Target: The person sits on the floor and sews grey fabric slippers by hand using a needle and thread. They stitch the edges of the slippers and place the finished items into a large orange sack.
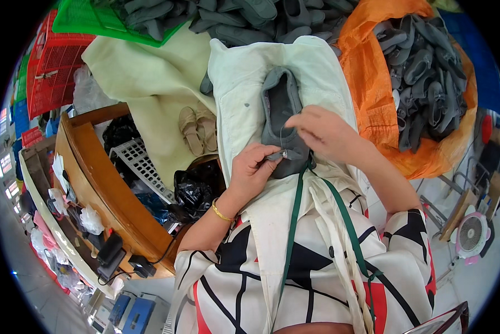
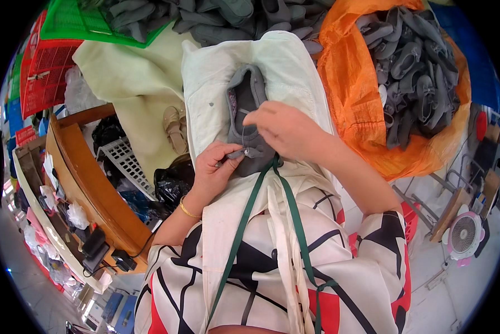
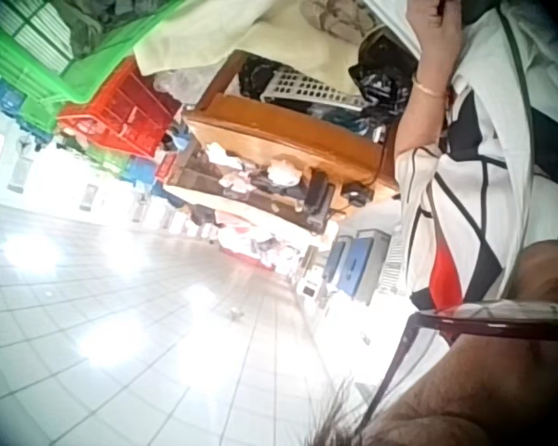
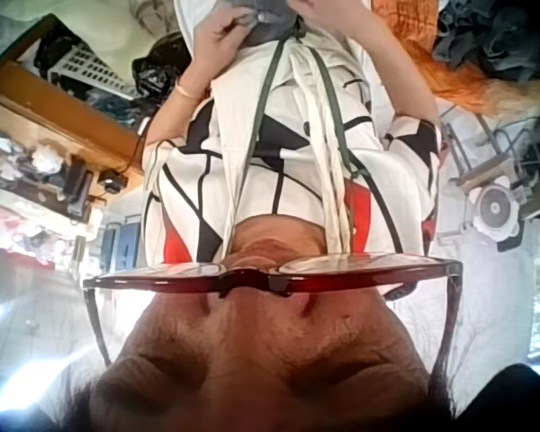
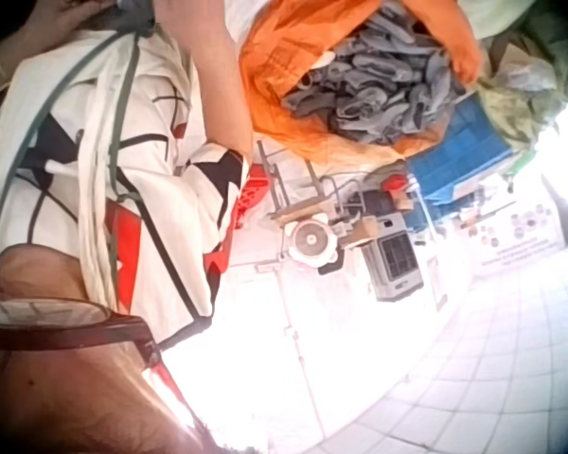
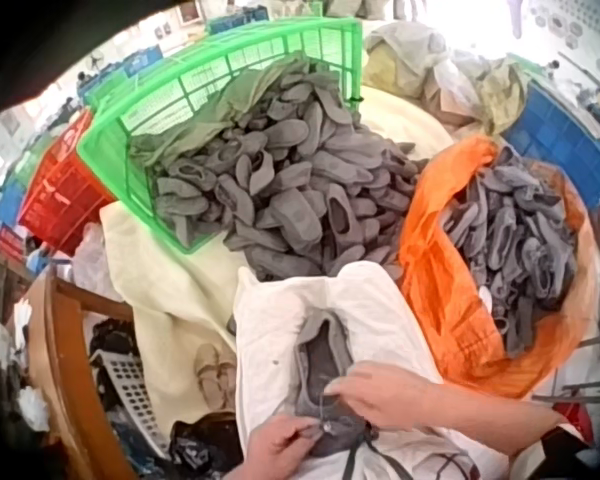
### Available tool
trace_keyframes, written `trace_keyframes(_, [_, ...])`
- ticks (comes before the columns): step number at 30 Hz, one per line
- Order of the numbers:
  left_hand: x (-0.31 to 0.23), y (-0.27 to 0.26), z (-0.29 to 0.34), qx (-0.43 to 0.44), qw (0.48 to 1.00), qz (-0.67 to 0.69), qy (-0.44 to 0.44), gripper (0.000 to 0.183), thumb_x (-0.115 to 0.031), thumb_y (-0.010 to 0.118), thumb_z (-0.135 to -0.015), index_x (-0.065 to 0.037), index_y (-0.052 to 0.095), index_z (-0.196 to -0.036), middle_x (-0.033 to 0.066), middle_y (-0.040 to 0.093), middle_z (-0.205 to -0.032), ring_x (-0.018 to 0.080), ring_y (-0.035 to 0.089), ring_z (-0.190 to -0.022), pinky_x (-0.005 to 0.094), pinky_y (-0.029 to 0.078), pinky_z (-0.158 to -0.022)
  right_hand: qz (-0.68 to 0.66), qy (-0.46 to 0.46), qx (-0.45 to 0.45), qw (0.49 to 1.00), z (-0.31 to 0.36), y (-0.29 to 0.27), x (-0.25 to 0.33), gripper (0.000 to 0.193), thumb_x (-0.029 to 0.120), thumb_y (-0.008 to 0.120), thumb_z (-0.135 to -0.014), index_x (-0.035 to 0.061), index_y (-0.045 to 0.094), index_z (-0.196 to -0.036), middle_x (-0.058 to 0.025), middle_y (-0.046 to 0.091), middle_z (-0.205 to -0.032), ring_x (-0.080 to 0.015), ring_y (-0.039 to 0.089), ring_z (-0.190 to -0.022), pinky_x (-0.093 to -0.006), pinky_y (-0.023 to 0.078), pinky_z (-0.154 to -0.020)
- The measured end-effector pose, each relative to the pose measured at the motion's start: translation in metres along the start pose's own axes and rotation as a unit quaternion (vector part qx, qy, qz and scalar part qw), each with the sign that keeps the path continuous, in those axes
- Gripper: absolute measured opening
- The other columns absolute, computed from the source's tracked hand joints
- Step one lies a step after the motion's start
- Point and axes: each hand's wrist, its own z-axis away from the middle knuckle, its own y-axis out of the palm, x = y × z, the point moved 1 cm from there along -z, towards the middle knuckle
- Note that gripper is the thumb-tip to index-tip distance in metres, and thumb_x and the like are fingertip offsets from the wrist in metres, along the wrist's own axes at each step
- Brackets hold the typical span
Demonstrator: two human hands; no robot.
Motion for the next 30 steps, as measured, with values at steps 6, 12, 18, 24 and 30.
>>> trace_keyframes(6, [0.005,0.003,-0.001,0.0,0.999,0.034,0.004,0.025,0.006,0.066,-0.08,-0.002,0.07,-0.104,0.0081,0.063,-0.085,0.0192,0.059,-0.074,0.0264,0.047,-0.066,0.095,-0.098,0.118,0.984,-0.011,0.013,-0.001,0.023,0.005,0.063,-0.076,0.0062,0.064,-0.099,-0.0087,0.053,-0.083,-0.0281,0.057,-0.081,-0.0348,0.049,-0.07])
trace_keyframes(12, [0.007,0.004,0.001,-0.002,0.998,0.037,-0.058,0.017,-0.001,0.069,-0.086,-0.002,0.07,-0.102,0.0045,0.063,-0.087,0.0158,0.056,-0.08,0.0256,0.045,-0.073,0.199,-0.187,0.06,0.96,-0.019,0.02,-0.007,0.008,0.012,0.062,-0.074,0.0087,0.056,-0.077,-0.0055,0.052,-0.079,-0.0216,0.056,-0.078,-0.0323,0.049,-0.067])
trace_keyframes(18, [0.006,0.005,-0.001,-0.013,0.999,0.003,-0.035,0.018,-0.001,0.069,-0.082,-0.002,0.07,-0.1,0.0069,0.059,-0.081,0.017,0.054,-0.07,0.0261,0.043,-0.062,0.228,-0.147,-0.035,0.962,-0.021,0.033,-0.014,0.018,0.014,0.07,-0.076,0.0105,0.054,-0.067,-0.0046,0.049,-0.067,-0.0239,0.054,-0.066,-0.0354,0.045,-0.055])
trace_keyframes(24, [0.006,0.006,-0.006,-0.002,0.999,-0.026,-0.043,0.013,-0.003,0.069,-0.084,-0.002,0.069,-0.097,0.0059,0.057,-0.078,0.0148,0.052,-0.066,0.0269,0.041,-0.059,0.233,-0.016,-0.143,0.962,-0.031,0.051,-0.027,0.025,0.016,0.07,-0.08,0.0083,0.052,-0.064,-0.0084,0.05,-0.064,-0.0267,0.054,-0.06,-0.0379,0.043,-0.052])
trace_keyframes(30, [-0.002,0.006,0.009,-0.085,0.982,0.017,-0.166,0.03,-0.022,0.077,-0.082,0.002,0.065,-0.094,0.0087,0.059,-0.076,0.0182,0.055,-0.063,0.0285,0.046,-0.06,0.12,0.028,-0.186,0.975,-0.026,0.049,-0.026,0.025,0.009,0.069,-0.083,0.004,0.052,-0.066,-0.0114,0.047,-0.061,-0.0286,0.05,-0.056,-0.0394,0.038,-0.05])
